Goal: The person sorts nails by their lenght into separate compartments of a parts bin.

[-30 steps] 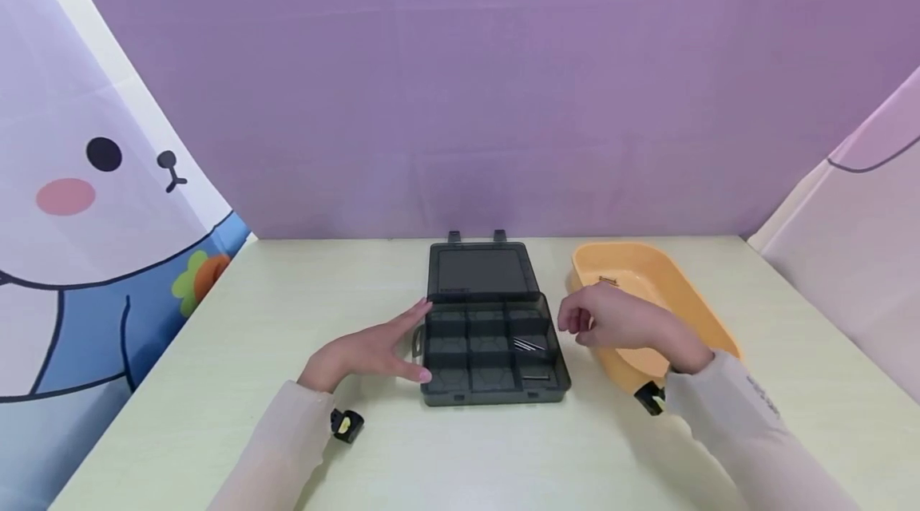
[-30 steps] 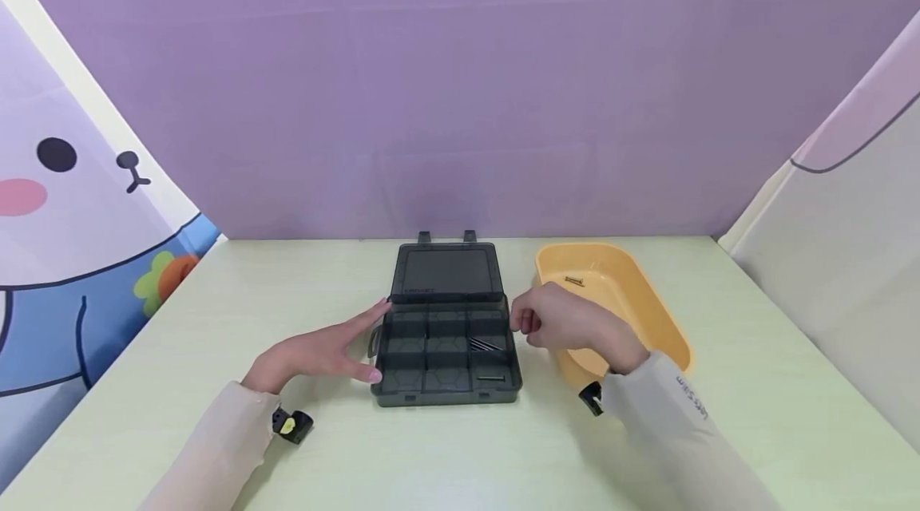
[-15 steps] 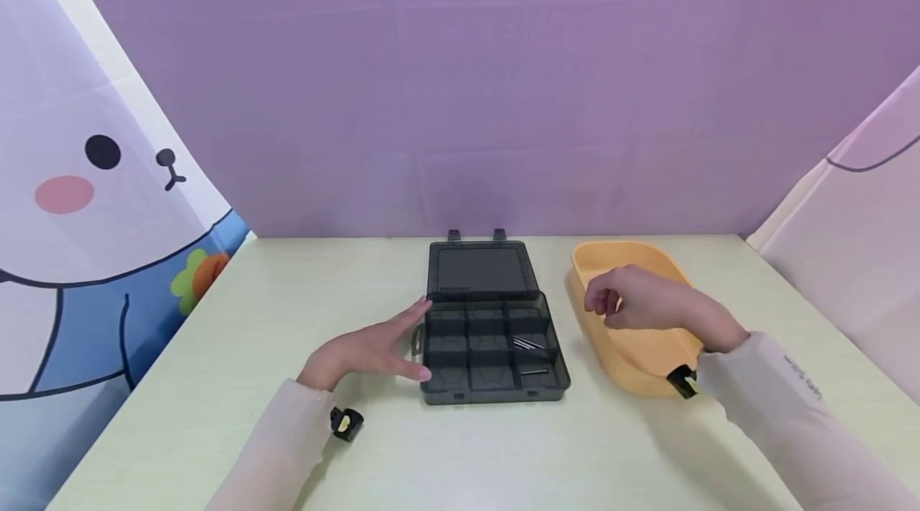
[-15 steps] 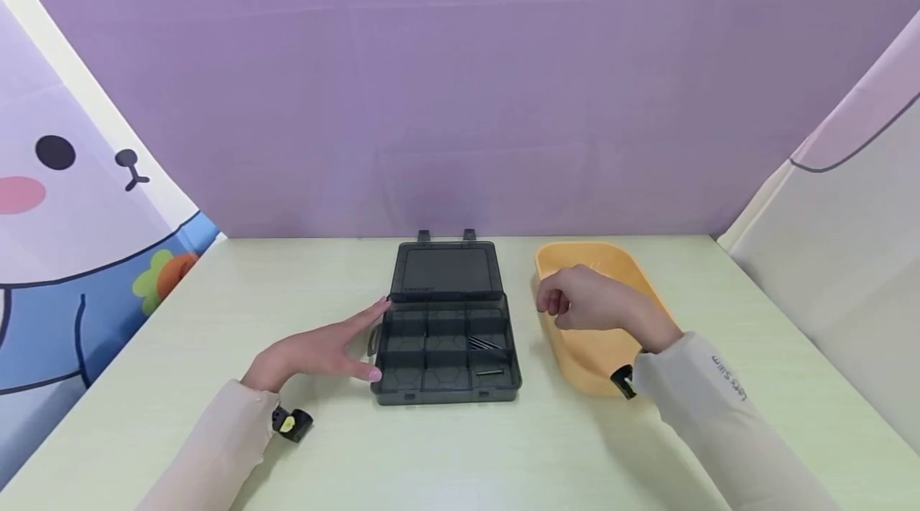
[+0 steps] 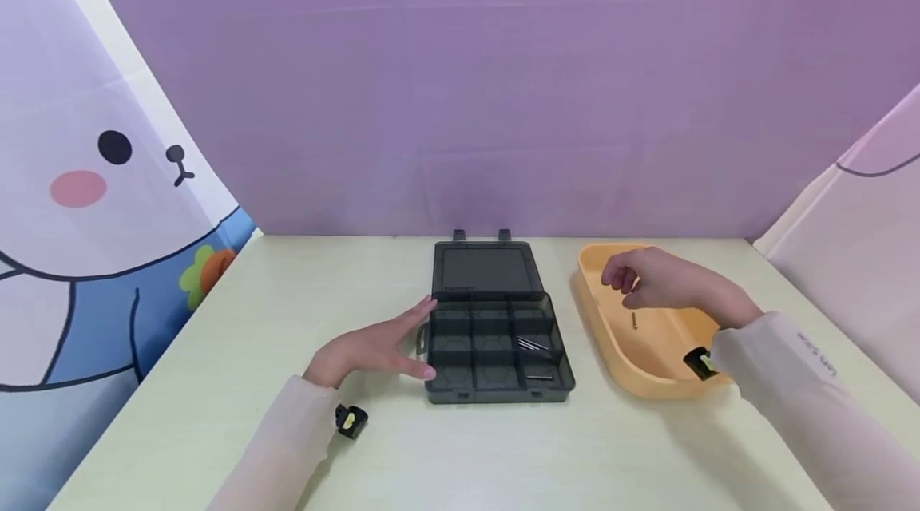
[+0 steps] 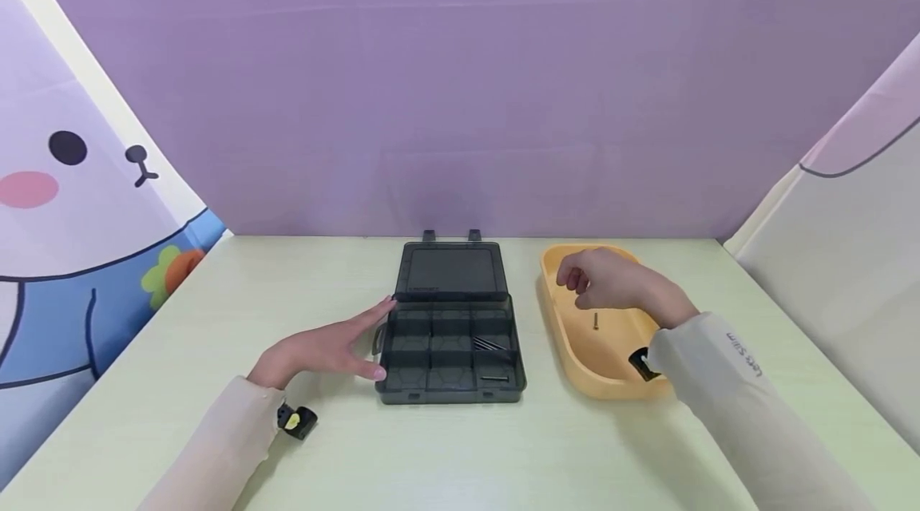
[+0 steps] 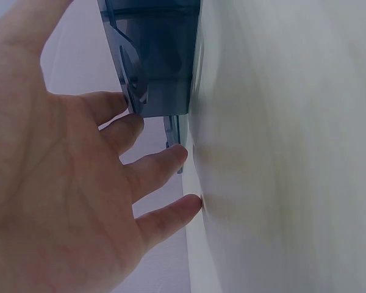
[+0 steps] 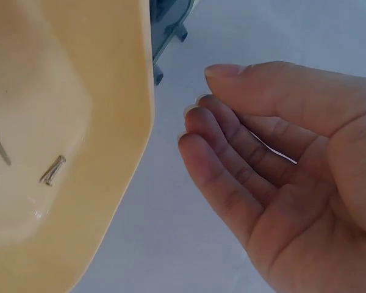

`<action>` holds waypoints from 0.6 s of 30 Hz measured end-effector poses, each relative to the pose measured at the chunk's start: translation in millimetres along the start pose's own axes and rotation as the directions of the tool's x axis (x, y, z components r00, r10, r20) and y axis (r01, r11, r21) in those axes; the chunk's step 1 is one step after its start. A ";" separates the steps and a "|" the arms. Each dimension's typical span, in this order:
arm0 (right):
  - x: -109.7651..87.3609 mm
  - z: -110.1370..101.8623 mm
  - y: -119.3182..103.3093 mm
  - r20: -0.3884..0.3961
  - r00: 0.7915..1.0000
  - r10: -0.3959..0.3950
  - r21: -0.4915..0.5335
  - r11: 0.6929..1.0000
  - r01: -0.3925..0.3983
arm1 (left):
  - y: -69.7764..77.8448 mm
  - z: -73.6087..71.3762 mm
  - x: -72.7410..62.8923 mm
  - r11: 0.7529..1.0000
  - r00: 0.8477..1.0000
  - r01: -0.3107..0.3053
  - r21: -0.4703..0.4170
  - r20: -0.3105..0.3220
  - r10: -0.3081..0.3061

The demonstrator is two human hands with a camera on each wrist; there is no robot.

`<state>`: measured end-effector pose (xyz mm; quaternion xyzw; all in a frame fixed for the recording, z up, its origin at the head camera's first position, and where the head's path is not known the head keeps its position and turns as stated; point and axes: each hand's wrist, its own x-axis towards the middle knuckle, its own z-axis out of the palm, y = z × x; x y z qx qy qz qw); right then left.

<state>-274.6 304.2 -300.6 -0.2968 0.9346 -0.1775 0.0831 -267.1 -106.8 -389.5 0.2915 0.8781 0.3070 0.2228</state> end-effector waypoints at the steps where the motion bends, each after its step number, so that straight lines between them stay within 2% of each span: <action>1: 0.7 -0.6 1.2 -0.001 1.000 -0.001 0.002 1.000 0.001 | 0.0 0.0 -0.4 1.000 1.000 0.001 -0.004 0.001 -0.001; 11: 6.5 -0.5 18.3 0.006 1.000 0.024 0.001 1.000 -0.024 | 3.4 -0.1 -1.8 1.000 1.000 0.009 -0.028 0.004 -0.008; 18: 10.5 7.4 39.8 0.021 0.999 0.046 0.023 0.999 -0.046 | 3.5 0.5 -2.9 1.000 1.000 0.009 -0.029 0.002 -0.008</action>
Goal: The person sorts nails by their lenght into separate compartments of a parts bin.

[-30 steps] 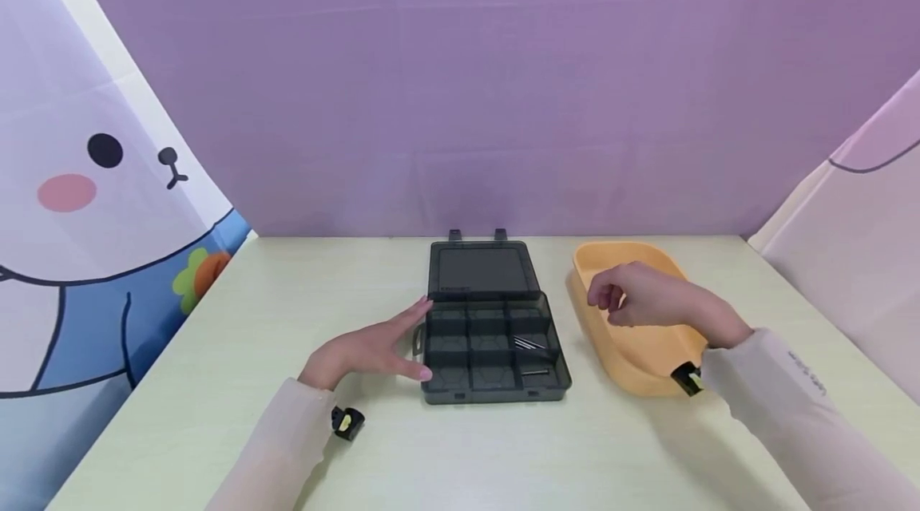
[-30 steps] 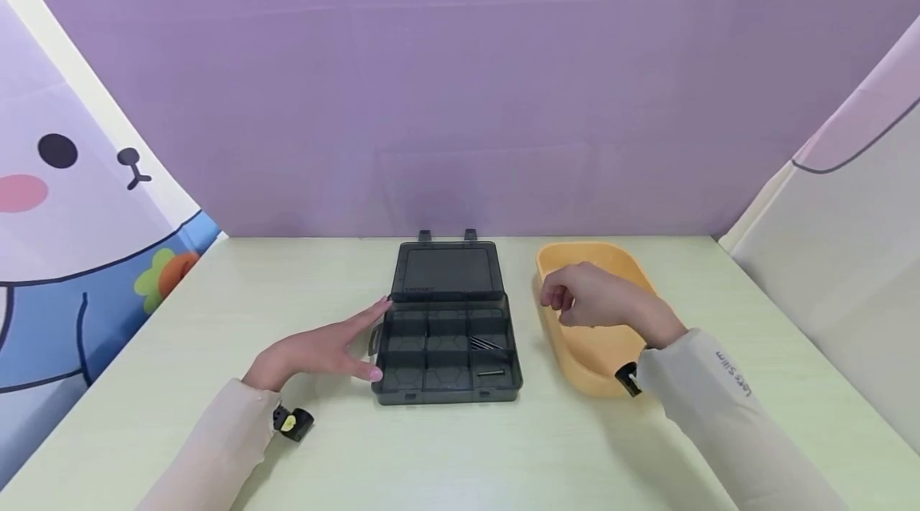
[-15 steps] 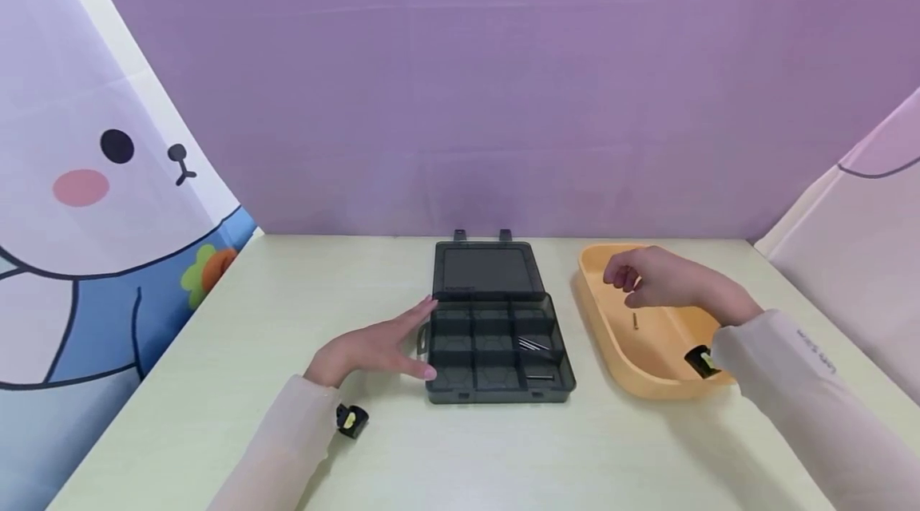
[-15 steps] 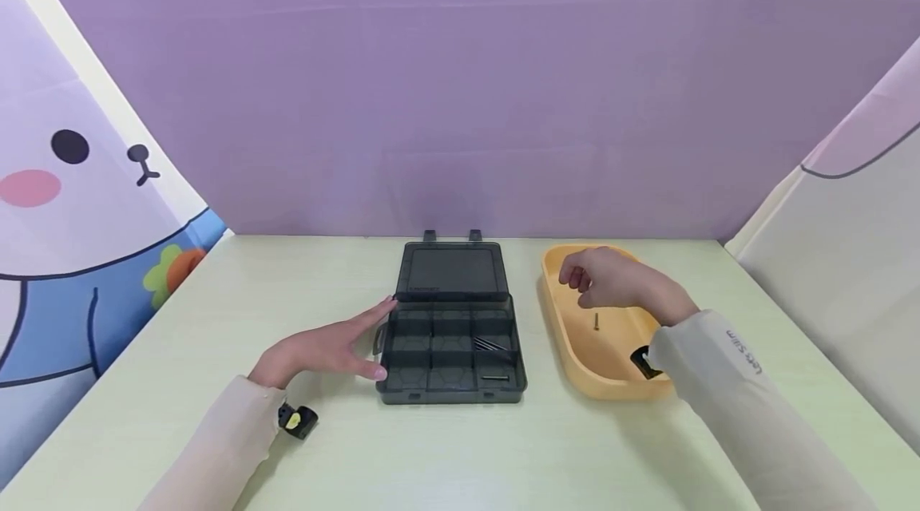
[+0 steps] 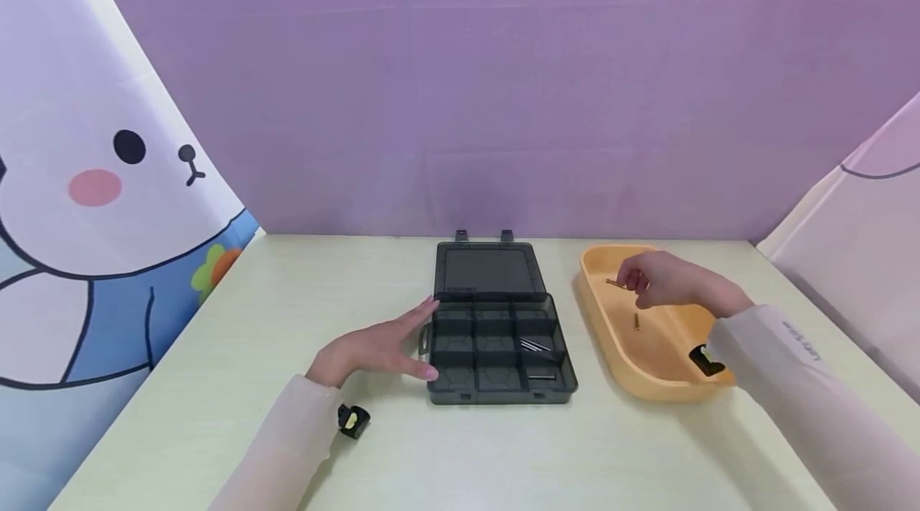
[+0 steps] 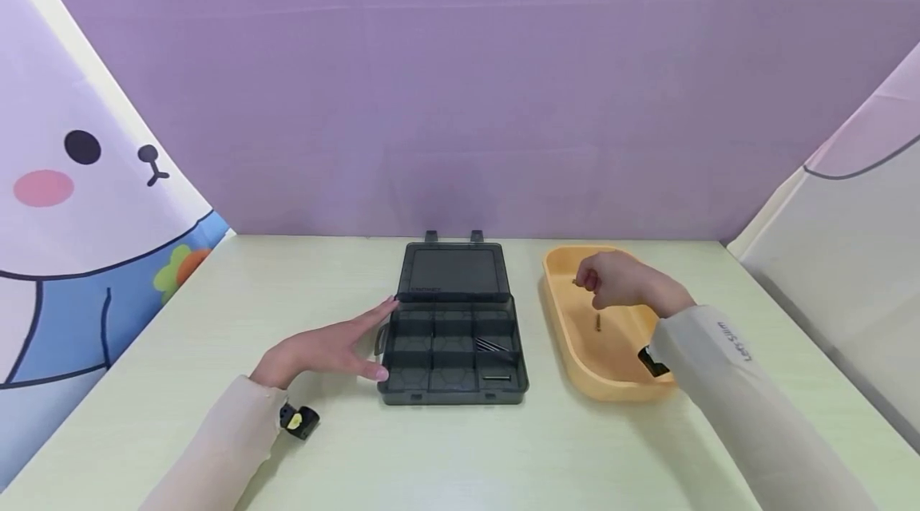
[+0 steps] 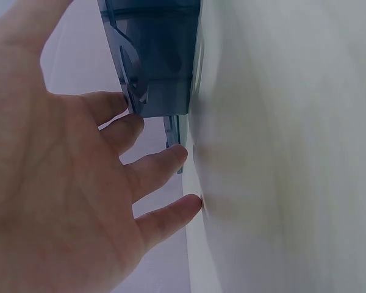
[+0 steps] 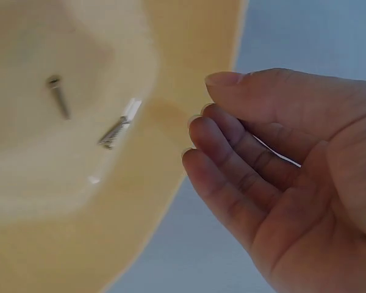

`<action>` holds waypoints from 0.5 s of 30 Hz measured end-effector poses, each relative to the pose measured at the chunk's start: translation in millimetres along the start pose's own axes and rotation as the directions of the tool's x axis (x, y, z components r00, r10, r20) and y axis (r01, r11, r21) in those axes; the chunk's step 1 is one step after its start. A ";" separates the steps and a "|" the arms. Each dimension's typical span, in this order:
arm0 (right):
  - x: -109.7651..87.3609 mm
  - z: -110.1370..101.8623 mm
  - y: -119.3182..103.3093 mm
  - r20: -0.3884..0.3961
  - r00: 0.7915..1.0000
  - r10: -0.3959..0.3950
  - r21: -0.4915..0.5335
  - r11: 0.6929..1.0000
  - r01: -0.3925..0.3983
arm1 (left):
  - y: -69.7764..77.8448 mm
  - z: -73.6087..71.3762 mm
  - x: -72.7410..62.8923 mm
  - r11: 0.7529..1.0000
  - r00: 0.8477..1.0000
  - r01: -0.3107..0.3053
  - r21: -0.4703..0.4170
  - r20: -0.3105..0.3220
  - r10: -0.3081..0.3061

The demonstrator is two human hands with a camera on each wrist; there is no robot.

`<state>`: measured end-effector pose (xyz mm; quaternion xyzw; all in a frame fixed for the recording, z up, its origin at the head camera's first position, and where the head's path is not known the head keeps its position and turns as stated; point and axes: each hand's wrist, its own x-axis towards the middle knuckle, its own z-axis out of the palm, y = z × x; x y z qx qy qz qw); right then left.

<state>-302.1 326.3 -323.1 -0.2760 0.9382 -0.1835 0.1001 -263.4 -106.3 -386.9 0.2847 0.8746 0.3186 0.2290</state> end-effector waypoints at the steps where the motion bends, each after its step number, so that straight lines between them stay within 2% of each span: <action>1: 0.7 1.9 3.6 0.004 1.000 0.001 0.005 1.000 -0.001 | -0.2 0.2 -0.1 1.000 1.000 0.000 0.001 0.000 0.000; 6: 3.8 10.5 17.8 0.030 0.998 0.047 0.013 0.999 -0.047 | -0.3 1.1 0.0 1.000 1.000 0.006 0.010 -0.003 -0.006; 15: 5.2 22.3 31.0 0.048 0.993 0.105 -0.060 0.993 -0.102 | 0.7 1.6 1.7 1.000 1.000 0.010 -0.001 0.000 -0.010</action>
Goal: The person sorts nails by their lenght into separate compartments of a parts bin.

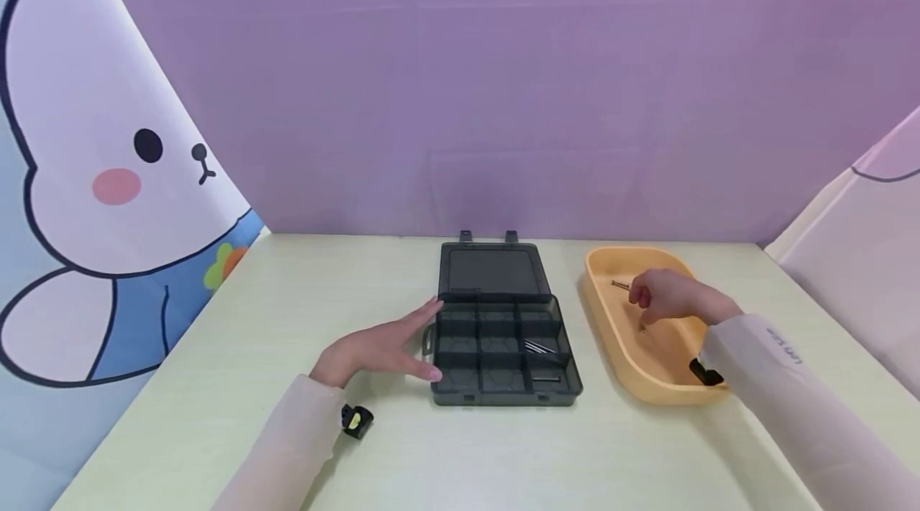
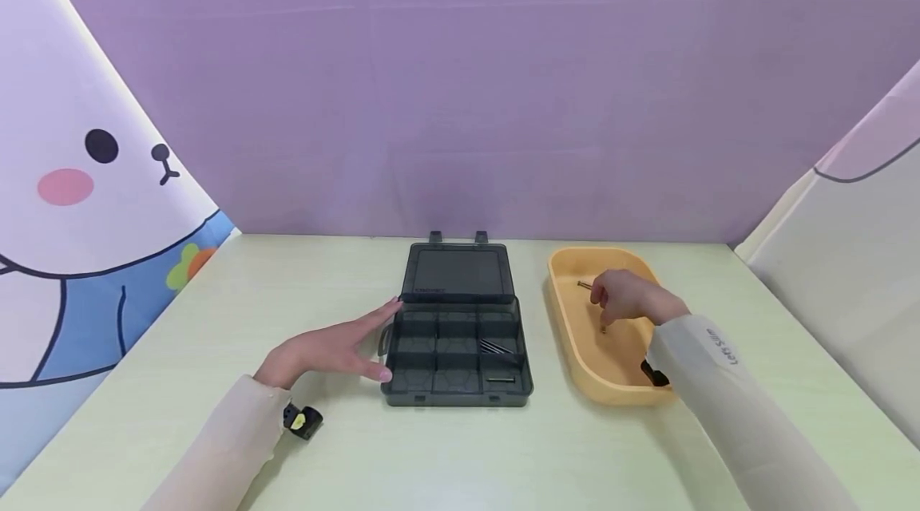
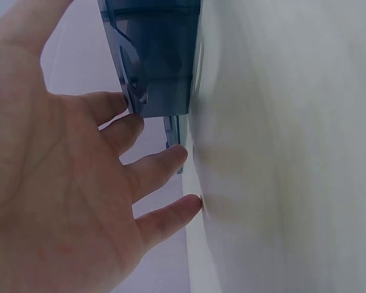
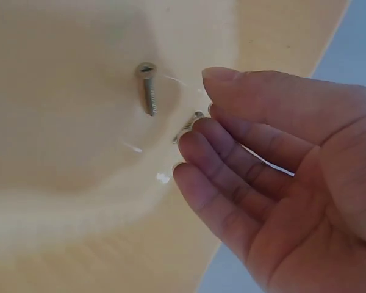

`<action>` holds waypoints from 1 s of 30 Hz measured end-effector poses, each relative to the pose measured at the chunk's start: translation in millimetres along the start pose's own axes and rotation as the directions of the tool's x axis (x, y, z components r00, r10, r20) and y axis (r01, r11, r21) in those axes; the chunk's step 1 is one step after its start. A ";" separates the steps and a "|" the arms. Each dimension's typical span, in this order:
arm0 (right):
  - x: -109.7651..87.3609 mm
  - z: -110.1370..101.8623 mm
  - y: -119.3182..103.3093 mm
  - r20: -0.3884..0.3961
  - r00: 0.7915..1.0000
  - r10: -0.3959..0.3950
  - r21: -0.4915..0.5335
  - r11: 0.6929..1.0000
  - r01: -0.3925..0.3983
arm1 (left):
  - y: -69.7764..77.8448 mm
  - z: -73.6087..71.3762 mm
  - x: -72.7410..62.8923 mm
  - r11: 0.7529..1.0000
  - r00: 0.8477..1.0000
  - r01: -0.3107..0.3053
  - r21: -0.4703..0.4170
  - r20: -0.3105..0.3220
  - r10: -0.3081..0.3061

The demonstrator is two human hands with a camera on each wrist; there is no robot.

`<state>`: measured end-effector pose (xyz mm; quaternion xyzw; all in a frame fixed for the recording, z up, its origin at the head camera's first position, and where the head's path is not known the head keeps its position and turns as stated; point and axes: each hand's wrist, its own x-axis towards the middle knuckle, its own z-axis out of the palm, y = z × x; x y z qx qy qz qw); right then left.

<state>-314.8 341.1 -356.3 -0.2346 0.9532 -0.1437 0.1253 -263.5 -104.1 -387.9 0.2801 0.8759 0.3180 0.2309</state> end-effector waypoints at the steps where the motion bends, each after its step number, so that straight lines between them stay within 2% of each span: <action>1: 0.1 1.1 0.8 0.002 1.000 0.007 -0.004 1.000 -0.007 | 0.1 0.2 0.1 1.000 1.000 -0.001 0.000 0.001 0.001; 12: -1.3 11.0 8.1 0.051 0.993 0.110 0.000 0.994 -0.111 | 4.3 0.6 -0.9 1.000 1.000 0.007 -0.009 0.003 -0.007; 19: -1.4 14.8 9.9 0.107 0.978 0.182 0.136 0.971 -0.195 | 6.1 0.1 -1.2 1.000 1.000 0.002 0.006 0.003 -0.002; 30: 2.7 21.7 14.8 0.044 0.986 0.164 0.101 0.981 -0.167 | 6.5 0.5 -0.8 1.000 1.000 -0.005 0.013 0.008 0.005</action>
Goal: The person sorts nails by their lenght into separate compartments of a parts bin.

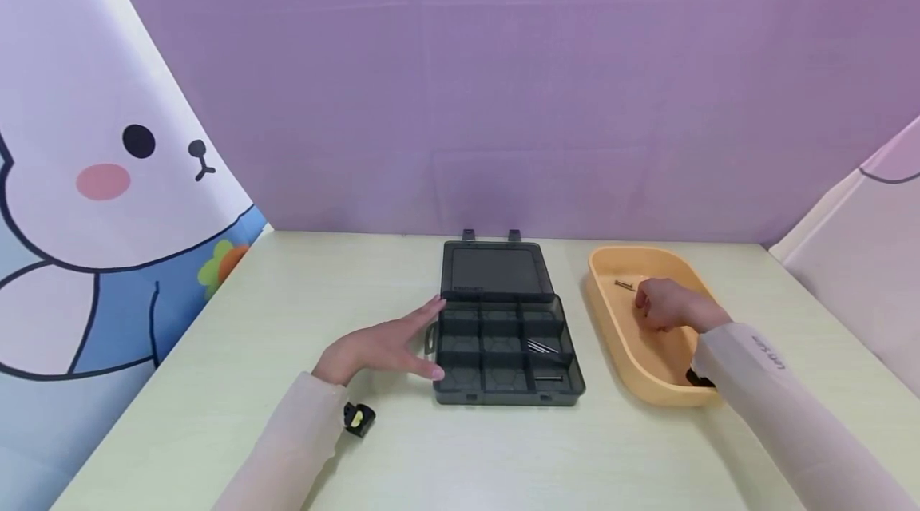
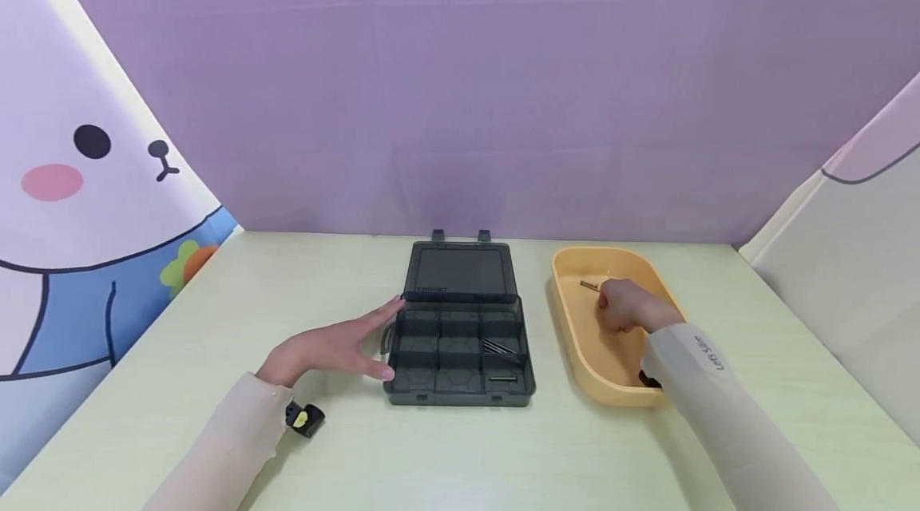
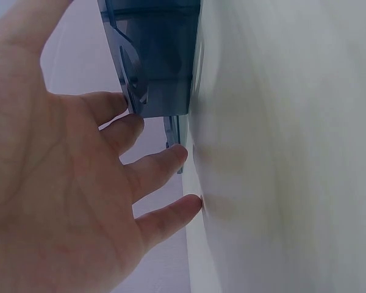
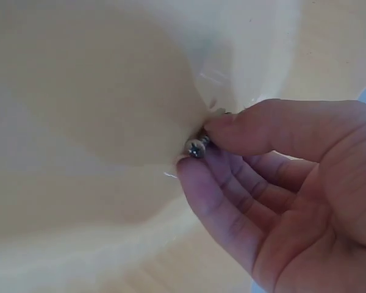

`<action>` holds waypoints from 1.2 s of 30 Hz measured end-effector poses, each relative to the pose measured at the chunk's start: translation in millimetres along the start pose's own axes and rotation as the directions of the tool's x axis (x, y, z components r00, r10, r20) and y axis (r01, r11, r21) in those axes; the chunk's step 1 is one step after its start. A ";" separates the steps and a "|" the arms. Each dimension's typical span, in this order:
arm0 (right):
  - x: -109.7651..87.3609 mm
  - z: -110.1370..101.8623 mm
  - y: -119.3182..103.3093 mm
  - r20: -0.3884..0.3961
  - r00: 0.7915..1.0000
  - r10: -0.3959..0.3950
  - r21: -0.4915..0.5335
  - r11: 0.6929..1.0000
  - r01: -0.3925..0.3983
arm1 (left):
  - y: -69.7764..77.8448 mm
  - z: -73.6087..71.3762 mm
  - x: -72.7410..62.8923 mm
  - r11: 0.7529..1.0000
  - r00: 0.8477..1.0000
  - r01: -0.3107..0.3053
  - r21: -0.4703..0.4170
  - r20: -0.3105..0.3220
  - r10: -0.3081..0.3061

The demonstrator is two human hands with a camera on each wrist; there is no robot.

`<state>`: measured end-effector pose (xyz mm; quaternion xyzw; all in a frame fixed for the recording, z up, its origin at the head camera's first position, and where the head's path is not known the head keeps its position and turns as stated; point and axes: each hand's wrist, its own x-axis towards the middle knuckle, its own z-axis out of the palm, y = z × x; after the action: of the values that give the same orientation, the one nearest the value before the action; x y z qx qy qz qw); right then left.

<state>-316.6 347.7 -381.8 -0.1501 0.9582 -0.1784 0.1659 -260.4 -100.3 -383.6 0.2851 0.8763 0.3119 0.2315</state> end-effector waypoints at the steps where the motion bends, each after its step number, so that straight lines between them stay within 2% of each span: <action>1: 0.3 0.2 0.5 -0.005 1.000 -0.007 -0.005 1.000 0.007 | 0.2 -0.1 0.2 1.000 1.000 0.003 0.001 0.001 -0.003; 6: 2.4 0.7 4.1 -0.030 0.996 -0.084 -0.037 0.996 0.083 | 0.4 -0.1 1.4 1.000 1.000 0.001 0.017 -0.001 -0.001; 9: 5.5 1.9 10.4 -0.044 0.984 -0.174 -0.063 0.983 0.171 | 0.3 -0.2 1.5 1.000 1.000 0.000 0.017 -0.001 0.000; 10: 6.4 2.7 13.2 -0.052 0.974 -0.222 -0.079 0.973 0.217 | 0.1 -0.2 1.4 1.000 1.000 0.001 0.015 -0.001 -0.001; 13: 8.7 4.0 17.5 -0.046 0.963 -0.265 -0.091 0.961 0.260 | -0.7 -0.3 1.1 1.000 1.000 0.002 0.010 -0.001 -0.002; 16: 9.2 4.1 15.5 -0.027 0.972 -0.232 -0.095 0.969 0.228 | -1.2 -0.3 0.7 1.000 1.000 0.003 0.002 0.000 -0.003; 17: 9.0 3.7 13.4 -0.018 0.980 -0.198 -0.092 0.976 0.195 | -1.2 -0.3 0.5 1.000 1.000 0.004 -0.002 0.000 -0.004; 23: 6.9 1.2 4.8 0.000 0.989 -0.145 -0.092 0.985 0.144 | -0.7 -0.4 -0.4 1.000 1.000 0.005 -0.011 0.000 -0.005; 28: 6.5 -0.3 4.7 -0.011 0.988 -0.156 -0.093 0.984 0.155 | -1.5 -0.9 -0.9 1.000 1.000 0.008 -0.002 0.001 -0.008; 36: 1.3 -7.4 0.9 -0.036 0.975 -0.220 -0.123 0.969 0.214 | -1.7 -1.3 -0.7 1.000 1.000 0.004 0.006 0.002 -0.004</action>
<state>-320.7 350.2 -376.0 -0.2592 0.9487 -0.1418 0.1125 -261.3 -102.4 -383.6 0.2844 0.8775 0.3087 0.2322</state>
